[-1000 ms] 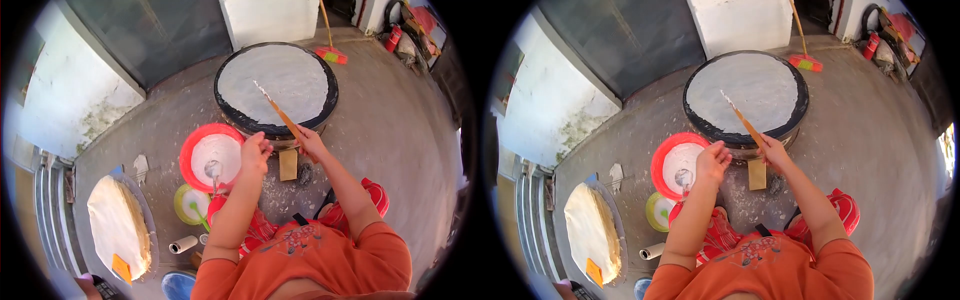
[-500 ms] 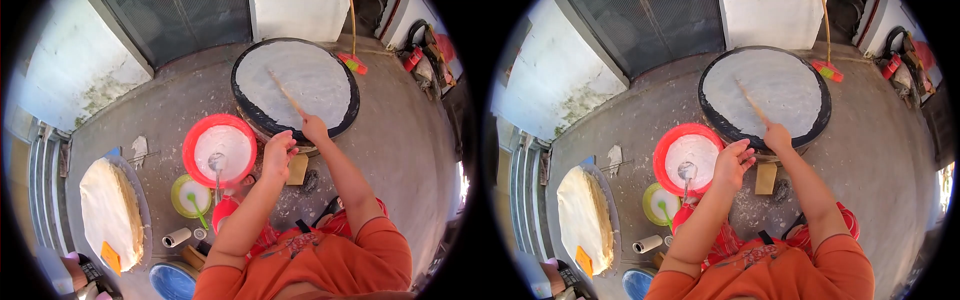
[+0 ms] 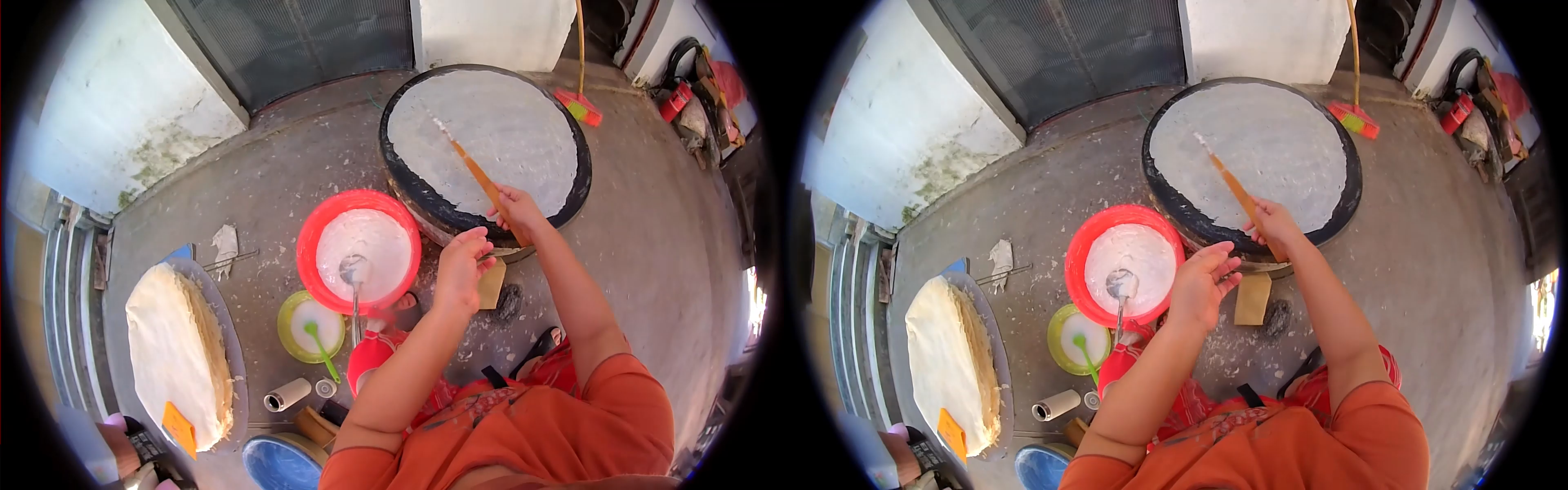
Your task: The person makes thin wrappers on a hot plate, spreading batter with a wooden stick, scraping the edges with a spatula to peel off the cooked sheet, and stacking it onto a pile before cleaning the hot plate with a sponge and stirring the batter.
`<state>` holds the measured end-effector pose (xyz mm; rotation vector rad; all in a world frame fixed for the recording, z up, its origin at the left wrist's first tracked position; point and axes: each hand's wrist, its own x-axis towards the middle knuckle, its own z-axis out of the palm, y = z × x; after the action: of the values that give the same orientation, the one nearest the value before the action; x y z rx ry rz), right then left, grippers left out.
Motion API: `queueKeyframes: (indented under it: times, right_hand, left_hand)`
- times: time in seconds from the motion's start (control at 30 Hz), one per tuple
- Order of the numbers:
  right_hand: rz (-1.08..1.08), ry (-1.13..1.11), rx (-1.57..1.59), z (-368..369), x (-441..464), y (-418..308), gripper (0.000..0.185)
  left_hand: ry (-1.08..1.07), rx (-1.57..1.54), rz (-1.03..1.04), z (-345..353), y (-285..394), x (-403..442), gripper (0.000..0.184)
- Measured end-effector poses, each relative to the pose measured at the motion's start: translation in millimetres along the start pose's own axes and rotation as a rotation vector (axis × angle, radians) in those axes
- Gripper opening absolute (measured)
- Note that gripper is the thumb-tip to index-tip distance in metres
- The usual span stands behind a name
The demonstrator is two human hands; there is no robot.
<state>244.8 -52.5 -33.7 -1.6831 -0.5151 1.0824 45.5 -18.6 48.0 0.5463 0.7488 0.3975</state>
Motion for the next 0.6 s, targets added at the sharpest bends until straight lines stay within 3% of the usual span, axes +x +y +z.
queueKeyframes:
  times: [0.23,0.33,0.43,0.5,0.6]
  right_hand:
    - [0.008,0.048,0.078,0,48,-20,0.039]
    - [0.037,0.18,0.041,-8,69,-23,0.04]
    - [0.084,0.25,-0.162,-15,97,-11,0.039]
    - [-0.327,0.495,-0.979,-14,111,0,0.037]
    - [-0.279,0.412,-0.934,2,99,-5,0.034]
  left_hand:
    - [-0.016,0.008,-0.023,4,2,-2,0.025]
    - [-0.022,0.015,-0.011,3,3,1,0.025]
    - [-0.031,0.011,-0.018,5,6,-1,0.025]
    - [-0.031,0.009,-0.034,7,5,0,0.025]
    - [-0.051,0.012,-0.041,7,4,3,0.026]
